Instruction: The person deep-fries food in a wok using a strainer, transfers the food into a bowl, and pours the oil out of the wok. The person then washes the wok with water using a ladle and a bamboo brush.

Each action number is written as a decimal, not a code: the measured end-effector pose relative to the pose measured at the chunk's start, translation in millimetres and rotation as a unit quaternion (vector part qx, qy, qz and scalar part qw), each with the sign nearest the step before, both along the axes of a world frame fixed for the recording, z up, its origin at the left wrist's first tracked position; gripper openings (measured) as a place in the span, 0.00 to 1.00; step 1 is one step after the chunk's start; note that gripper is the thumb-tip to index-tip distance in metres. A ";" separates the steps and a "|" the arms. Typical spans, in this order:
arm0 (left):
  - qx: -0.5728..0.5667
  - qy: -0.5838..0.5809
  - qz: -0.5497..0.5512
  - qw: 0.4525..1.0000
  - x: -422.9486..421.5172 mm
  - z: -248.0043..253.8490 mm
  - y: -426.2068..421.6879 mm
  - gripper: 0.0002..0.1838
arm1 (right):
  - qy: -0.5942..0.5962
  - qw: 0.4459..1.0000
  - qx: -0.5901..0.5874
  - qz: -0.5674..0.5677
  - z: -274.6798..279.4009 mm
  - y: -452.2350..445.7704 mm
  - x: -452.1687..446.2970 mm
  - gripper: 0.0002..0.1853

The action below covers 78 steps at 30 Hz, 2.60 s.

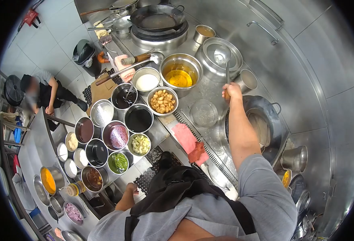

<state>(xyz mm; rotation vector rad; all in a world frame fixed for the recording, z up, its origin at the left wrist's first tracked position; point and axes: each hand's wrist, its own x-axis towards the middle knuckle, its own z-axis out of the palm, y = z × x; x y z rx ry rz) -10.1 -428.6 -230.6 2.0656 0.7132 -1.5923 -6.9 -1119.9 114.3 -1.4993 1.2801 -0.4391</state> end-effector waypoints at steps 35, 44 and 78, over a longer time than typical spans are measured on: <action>-0.124 -0.067 -0.392 0.909 -147.8 38.2 8.8 0.10 | -0.407 0.891 0.165 -0.116 109.6 368.4 -559.3 0.19; -0.196 -0.083 -0.203 0.956 -117.8 75.7 -51.7 0.13 | -0.229 0.952 0.042 -0.201 54.5 335.8 -564.0 0.22; -0.184 -0.040 -0.301 0.935 8.9 59.1 40.1 0.12 | 0.359 0.854 -0.265 -0.270 -175.6 532.3 -631.8 0.17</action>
